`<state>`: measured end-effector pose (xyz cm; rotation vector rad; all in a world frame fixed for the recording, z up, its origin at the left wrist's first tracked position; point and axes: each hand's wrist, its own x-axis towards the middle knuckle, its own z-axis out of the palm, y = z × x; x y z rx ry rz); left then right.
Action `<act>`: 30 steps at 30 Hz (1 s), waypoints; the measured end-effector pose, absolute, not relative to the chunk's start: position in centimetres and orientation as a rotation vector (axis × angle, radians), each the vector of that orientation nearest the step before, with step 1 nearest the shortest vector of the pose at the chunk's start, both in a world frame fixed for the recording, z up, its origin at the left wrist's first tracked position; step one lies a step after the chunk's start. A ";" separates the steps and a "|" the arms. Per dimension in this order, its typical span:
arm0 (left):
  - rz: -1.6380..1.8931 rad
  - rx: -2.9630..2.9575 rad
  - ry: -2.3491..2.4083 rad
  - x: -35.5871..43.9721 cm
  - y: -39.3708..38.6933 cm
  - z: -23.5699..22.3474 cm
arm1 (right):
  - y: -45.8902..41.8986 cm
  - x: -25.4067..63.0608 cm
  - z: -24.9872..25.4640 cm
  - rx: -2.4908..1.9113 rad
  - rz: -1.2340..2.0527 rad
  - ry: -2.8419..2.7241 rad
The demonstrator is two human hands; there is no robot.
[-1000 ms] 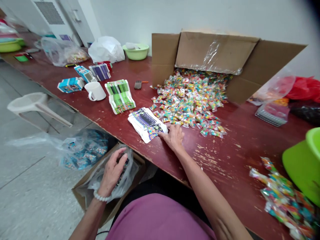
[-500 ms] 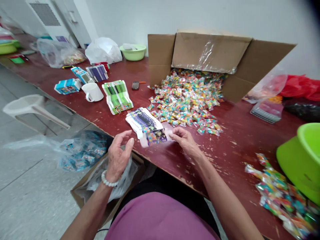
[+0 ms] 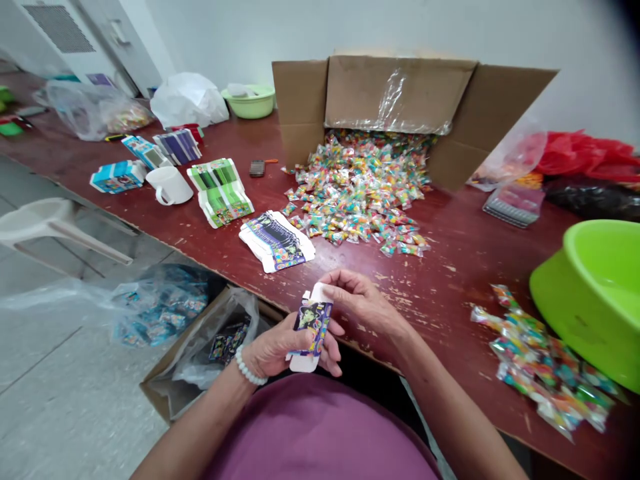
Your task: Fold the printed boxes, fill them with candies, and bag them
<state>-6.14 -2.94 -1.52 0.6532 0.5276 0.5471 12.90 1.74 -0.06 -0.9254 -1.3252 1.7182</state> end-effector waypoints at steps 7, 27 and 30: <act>0.712 0.836 0.784 -5.1 -3.0 -0.7 | -0.5 12.5 -0.2 -0.721 1.947 -1.169; 1.243 1.084 1.152 -3.9 -3.6 -1.9 | -1.2 10.8 -3.1 -1.025 1.410 -1.040; 1.145 1.132 1.144 -4.3 -3.5 -2.0 | -1.0 11.3 -3.0 -1.048 1.370 -1.069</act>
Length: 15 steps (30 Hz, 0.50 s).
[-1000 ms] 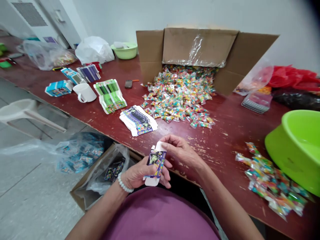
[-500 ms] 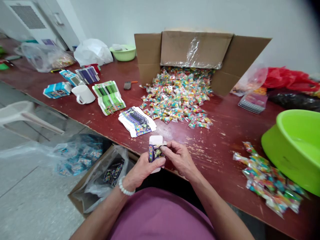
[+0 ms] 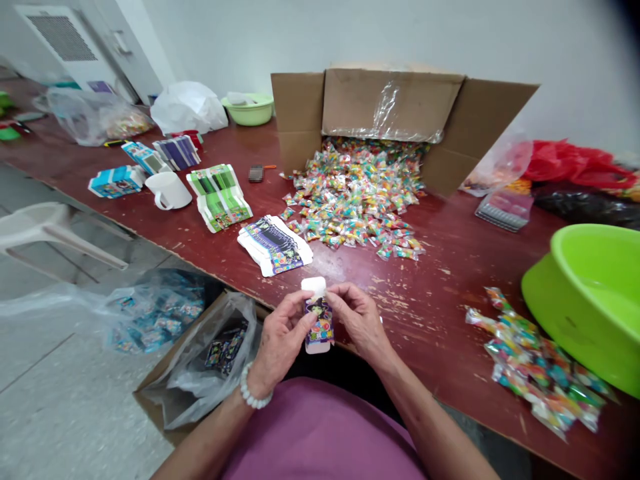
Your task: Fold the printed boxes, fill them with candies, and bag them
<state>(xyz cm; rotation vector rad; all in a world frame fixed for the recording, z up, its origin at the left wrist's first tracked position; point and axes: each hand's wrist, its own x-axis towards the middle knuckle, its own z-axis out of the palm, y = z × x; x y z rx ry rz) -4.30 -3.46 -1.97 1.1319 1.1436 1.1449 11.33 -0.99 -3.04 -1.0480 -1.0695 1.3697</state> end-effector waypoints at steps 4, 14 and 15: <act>1.006 1.192 1.148 -5.0 -3.3 -2.0 | -0.6 12.3 -2.8 -1.122 1.482 -1.064; 1.086 1.215 1.115 -4.7 -3.7 -1.9 | -0.5 13.3 -2.2 -1.069 1.500 -1.335; 1.122 1.173 1.102 -4.6 -3.7 -1.8 | -0.6 13.4 -2.2 -1.062 1.422 -1.389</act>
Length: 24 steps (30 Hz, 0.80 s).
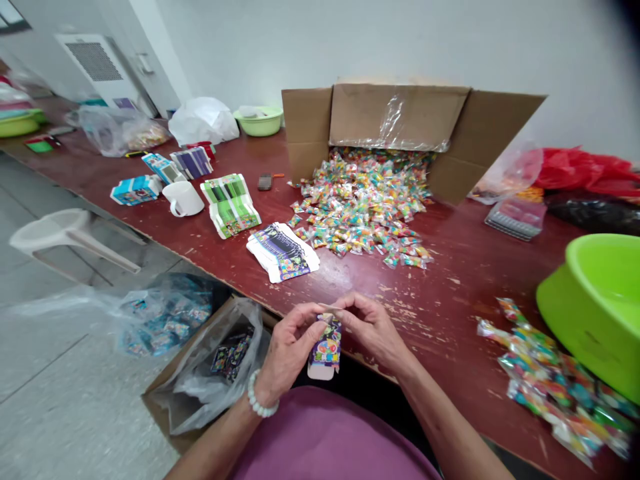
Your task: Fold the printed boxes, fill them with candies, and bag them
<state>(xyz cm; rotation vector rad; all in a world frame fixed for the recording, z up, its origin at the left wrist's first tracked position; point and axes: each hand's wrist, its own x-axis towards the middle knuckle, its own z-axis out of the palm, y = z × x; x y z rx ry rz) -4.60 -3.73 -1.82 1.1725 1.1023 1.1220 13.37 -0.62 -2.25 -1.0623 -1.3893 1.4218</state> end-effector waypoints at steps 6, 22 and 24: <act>1.024 0.786 0.940 -4.0 -3.9 -1.0 | -1.1 12.8 -2.1 -0.939 1.109 -1.454; 0.790 0.999 1.081 -4.1 -2.8 -1.8 | -0.1 12.3 0.7 -1.076 1.635 -1.302; 0.772 1.006 1.070 -4.1 -2.7 -1.8 | -0.1 12.2 0.8 -1.080 1.664 -1.217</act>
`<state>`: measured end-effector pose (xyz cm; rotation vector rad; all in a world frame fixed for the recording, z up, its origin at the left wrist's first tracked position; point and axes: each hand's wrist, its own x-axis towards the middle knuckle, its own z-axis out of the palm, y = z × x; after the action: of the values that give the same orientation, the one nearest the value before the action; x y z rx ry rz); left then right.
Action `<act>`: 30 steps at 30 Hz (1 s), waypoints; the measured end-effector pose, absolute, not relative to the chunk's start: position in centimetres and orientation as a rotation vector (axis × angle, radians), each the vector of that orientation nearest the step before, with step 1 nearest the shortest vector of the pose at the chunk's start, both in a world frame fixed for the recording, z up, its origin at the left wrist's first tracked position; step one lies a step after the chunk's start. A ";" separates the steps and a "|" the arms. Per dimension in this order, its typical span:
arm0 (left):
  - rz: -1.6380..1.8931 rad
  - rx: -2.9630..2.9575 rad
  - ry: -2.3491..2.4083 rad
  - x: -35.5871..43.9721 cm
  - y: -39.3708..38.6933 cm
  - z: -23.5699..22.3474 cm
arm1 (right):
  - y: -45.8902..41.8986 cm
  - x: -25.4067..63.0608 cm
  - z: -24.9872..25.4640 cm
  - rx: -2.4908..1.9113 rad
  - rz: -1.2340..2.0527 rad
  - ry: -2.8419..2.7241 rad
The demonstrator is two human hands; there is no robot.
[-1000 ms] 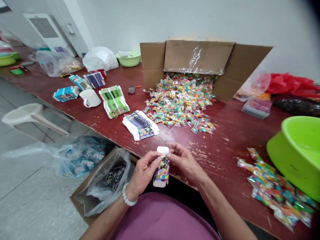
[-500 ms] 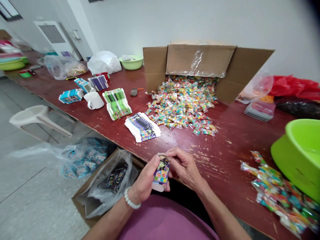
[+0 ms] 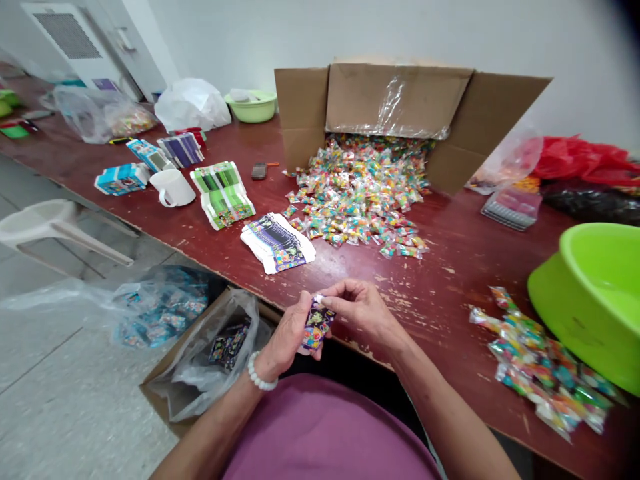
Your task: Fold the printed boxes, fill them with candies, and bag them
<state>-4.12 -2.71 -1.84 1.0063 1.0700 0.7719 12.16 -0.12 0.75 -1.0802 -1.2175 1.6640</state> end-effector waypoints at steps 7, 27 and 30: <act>0.788 1.048 1.096 -4.4 -2.6 -1.8 | -0.2 11.9 0.4 -1.067 1.550 -1.247; 0.657 0.760 0.909 -5.4 -3.5 -2.3 | 10.8 28.2 -5.1 -1.915 0.370 -1.574; 0.569 0.859 0.911 -7.6 -3.4 -3.3 | 10.7 29.3 -5.9 -1.958 0.411 -1.604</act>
<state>-7.56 -3.39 -3.29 0.8585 0.9112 0.5688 29.27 10.69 -5.88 -1.9580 -1.6040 0.4105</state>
